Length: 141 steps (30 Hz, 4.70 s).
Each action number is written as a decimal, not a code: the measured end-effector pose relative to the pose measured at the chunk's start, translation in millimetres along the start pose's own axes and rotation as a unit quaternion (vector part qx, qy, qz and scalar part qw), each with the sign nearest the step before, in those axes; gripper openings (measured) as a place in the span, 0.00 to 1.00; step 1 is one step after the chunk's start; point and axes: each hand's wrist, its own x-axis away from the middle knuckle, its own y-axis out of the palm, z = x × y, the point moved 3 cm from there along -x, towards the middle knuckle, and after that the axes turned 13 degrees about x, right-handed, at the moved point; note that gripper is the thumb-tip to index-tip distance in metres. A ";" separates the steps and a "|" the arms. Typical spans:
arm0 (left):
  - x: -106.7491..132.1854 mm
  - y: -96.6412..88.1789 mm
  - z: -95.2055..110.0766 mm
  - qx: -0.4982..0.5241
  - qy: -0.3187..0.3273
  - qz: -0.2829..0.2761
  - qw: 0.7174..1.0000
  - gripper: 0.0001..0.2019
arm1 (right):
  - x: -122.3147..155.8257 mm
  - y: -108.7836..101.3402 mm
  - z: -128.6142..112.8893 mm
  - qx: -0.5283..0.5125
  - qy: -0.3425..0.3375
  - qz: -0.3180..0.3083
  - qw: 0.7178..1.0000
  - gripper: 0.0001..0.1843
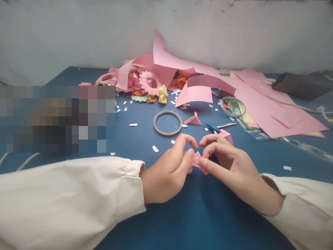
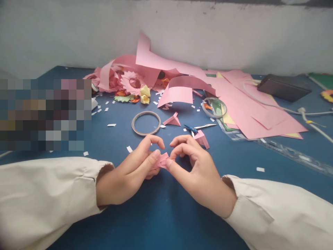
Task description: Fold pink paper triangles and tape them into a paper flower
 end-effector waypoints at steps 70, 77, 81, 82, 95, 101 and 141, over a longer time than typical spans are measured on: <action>0.0 -2.5 11.8 -0.121 0.098 -0.025 0.988 0.07 | 2.2 6.2 2.7 -0.155 0.030 -0.178 0.971 0.16; 3.4 -2.8 16.0 -0.253 0.101 -0.029 0.962 0.08 | 2.2 3.9 9.0 0.015 0.004 -0.136 0.991 0.22; 2.8 -3.0 15.9 -0.376 0.190 -0.016 0.907 0.08 | 1.6 1.2 6.4 0.129 -0.117 -0.074 0.982 0.17; 2.9 -3.2 16.9 -0.419 0.236 -0.008 0.877 0.09 | 1.1 0.0 6.7 0.163 -0.154 -0.045 0.973 0.15; 7.8 4.1 14.8 -0.662 0.402 0.036 0.632 0.11 | -2.9 -8.7 5.2 0.498 -0.403 0.141 0.755 0.17; 5.6 2.7 15.9 -0.680 0.390 0.035 0.620 0.12 | -2.0 -6.4 5.2 0.532 -0.404 0.136 0.732 0.17; -6.2 -7.0 18.9 -0.469 0.349 0.003 0.812 0.07 | 1.4 -9.6 -2.0 0.437 -0.463 0.166 0.753 0.32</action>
